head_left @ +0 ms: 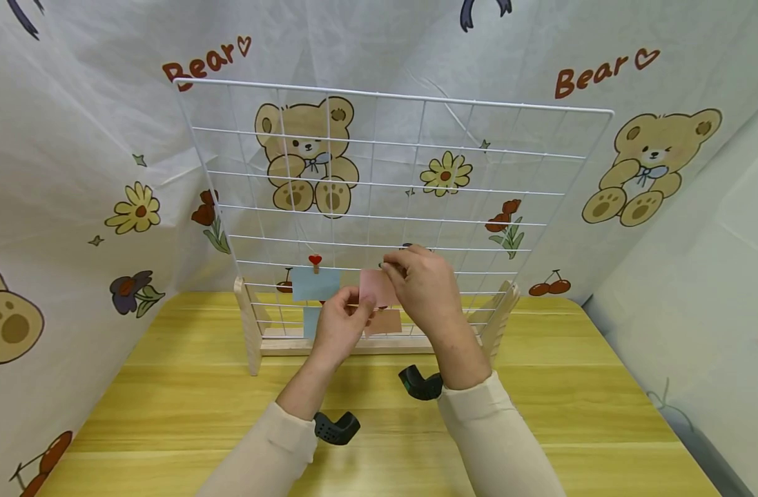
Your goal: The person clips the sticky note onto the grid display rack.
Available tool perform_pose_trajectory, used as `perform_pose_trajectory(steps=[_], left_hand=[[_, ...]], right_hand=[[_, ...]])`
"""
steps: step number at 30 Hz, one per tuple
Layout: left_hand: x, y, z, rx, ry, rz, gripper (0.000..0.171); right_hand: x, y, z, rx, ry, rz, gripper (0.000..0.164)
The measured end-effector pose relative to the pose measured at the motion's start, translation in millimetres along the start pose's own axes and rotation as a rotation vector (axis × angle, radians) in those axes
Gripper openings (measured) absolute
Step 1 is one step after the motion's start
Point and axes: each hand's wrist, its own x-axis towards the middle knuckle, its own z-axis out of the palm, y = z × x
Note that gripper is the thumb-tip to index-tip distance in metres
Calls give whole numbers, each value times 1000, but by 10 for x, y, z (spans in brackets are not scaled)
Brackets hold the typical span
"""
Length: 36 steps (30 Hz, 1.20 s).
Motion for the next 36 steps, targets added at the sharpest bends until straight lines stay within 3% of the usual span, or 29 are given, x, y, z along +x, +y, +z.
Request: perform_pose_trajectory(steps=[5, 11, 21, 36], left_hand=[[-52, -1, -40, 105, -9, -4, 22], [-113, -56, -88, 240, -30, -52, 29], [-242, -125, -182, 314, -29, -47, 18], [-421, -269, -462, 449, 9, -77, 14]], right_hand=[[-19, -13, -23, 22, 49, 15, 12], [-47, 20, -29, 34, 96, -1, 11], [-146, 89, -9, 50, 92, -11, 16], [-571, 269, 116, 38, 21, 30, 14]])
